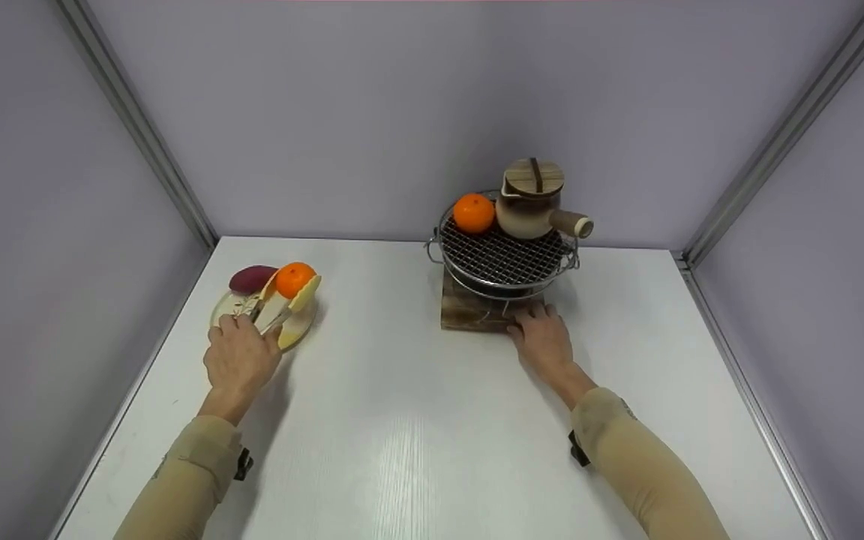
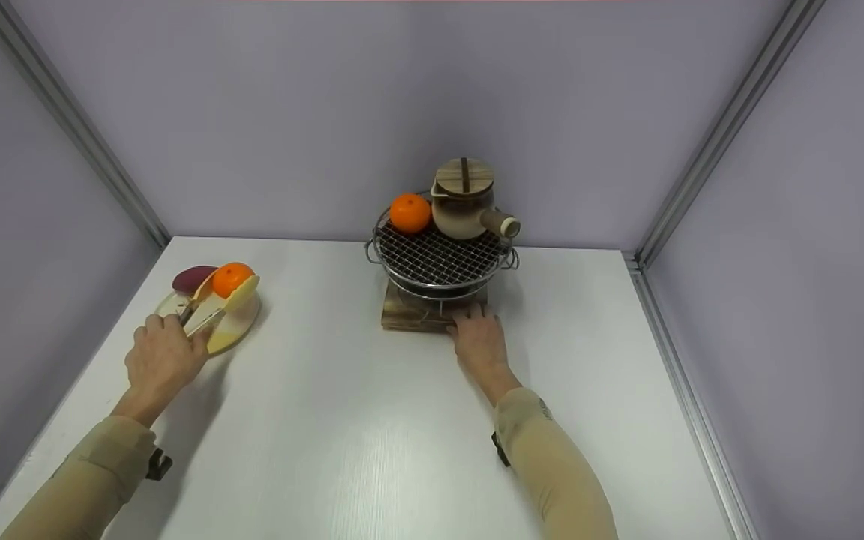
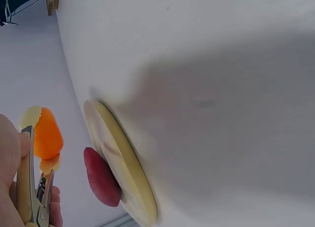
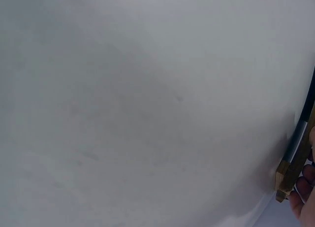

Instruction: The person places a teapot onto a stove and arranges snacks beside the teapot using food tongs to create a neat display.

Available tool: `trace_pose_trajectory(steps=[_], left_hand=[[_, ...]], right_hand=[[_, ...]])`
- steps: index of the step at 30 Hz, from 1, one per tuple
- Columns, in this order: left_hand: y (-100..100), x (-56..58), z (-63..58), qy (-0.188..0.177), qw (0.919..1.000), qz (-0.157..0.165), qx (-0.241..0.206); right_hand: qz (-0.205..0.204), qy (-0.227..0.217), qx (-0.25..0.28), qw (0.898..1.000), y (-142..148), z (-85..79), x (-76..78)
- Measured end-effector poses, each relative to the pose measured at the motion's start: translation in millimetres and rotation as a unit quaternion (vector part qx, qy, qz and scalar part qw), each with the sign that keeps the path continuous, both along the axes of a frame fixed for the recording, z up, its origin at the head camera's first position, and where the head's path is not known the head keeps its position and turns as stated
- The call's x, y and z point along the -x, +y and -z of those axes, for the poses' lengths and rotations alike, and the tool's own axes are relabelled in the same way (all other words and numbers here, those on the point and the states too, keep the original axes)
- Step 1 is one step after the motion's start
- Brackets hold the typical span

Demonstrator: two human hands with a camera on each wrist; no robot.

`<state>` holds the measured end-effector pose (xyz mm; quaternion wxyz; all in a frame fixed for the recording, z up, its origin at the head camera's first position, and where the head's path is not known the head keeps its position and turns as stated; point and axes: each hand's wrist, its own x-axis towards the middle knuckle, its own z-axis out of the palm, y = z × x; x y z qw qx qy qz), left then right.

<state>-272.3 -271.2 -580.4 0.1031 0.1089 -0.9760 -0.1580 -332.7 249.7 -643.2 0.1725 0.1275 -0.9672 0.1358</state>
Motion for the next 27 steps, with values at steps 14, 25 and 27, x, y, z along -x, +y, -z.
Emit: trace_pose_trajectory(steps=[14,25,27], left_hand=[[11,-1.2,-16.0,-0.003,0.9998,0.018,0.002],[22,-1.7,-29.8,0.037,0.9985,0.041,0.008],[23,-2.1,-33.1,0.037,0.9983,0.044,0.009]], right_hand=[[0.010,-0.031,0.000,0.999,1,0.2,0.1],[0.009,-0.005,-0.010,1.000,1,0.3,0.0],[0.008,-0.001,-0.010,1.000,0,0.5,0.1]])
